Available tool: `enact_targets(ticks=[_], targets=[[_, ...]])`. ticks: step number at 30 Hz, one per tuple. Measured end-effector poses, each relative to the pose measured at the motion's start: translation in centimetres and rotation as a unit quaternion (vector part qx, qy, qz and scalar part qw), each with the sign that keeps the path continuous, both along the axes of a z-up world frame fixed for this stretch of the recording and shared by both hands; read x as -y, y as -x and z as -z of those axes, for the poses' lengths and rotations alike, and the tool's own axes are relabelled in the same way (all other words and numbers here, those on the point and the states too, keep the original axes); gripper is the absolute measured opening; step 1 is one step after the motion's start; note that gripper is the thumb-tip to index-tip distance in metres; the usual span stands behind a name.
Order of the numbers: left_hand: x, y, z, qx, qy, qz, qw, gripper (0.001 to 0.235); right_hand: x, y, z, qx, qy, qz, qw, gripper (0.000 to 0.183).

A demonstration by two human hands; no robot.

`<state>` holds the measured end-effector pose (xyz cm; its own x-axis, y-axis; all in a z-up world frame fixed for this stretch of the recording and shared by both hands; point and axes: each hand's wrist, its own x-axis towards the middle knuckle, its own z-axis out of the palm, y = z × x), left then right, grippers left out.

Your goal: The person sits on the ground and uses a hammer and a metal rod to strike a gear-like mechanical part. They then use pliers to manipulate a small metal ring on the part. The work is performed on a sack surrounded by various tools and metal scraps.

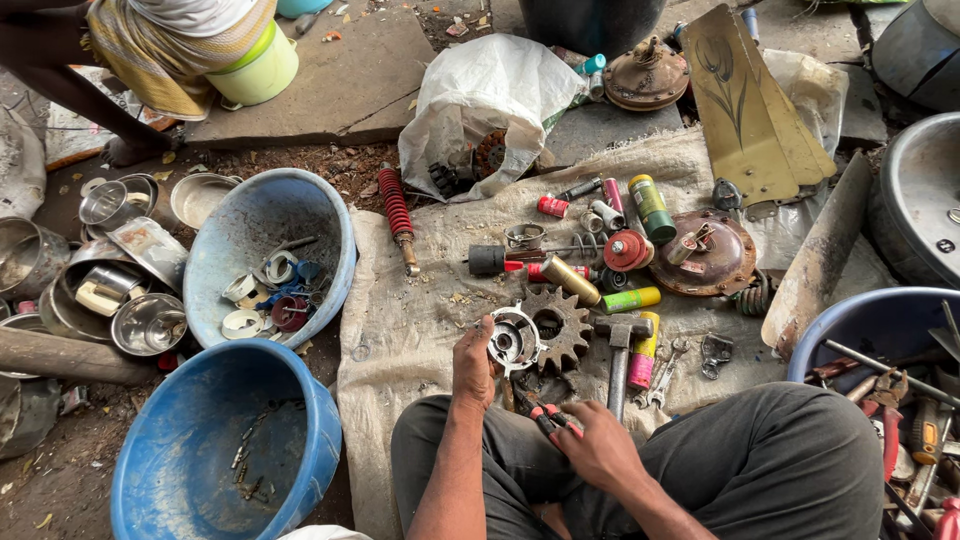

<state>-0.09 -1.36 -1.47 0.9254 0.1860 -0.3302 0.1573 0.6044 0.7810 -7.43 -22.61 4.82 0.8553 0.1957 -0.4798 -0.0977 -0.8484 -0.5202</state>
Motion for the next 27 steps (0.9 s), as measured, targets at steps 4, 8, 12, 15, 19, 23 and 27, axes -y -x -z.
enact_targets(ticks=[4, 8, 12, 15, 19, 23, 27], targets=[[0.3, -0.4, 0.0, 0.023, -0.162, 0.001, 0.987, 0.051, 0.6, -0.2, -0.4, 0.027, -0.03, 0.039, 0.998, 0.047], [1.2, -1.2, 0.7, 0.022, -0.183, 0.037, 0.982, 0.051, 0.2, -0.1, -0.7, 0.01, -0.043, 0.029, 0.999, 0.048], [1.8, -2.5, 2.4, 0.016, -0.189, 0.056, 0.98, 0.046, -0.1, 0.0, -1.0, 0.012, -0.056, 0.017, 0.998, 0.049], [2.0, -3.5, 3.9, 0.018, -0.22, 0.067, 0.973, 0.047, 0.0, 0.3, -1.0, 0.007, -0.054, 0.006, 0.998, 0.049], [2.2, -4.3, 5.5, 0.076, -0.321, 0.064, 0.942, 0.051, -0.2, 0.6, -0.7, 0.014, -0.062, -0.023, 0.998, 0.046], [2.2, -4.2, 6.2, 0.019, -0.239, 0.079, 0.968, 0.055, -0.3, 0.6, -1.2, 0.026, -0.078, -0.05, 0.995, 0.045], [2.3, -4.4, 6.0, 0.031, -0.245, 0.078, 0.966, 0.054, 0.9, -0.7, -4.0, -0.006, -0.06, -0.039, 0.997, 0.048]])
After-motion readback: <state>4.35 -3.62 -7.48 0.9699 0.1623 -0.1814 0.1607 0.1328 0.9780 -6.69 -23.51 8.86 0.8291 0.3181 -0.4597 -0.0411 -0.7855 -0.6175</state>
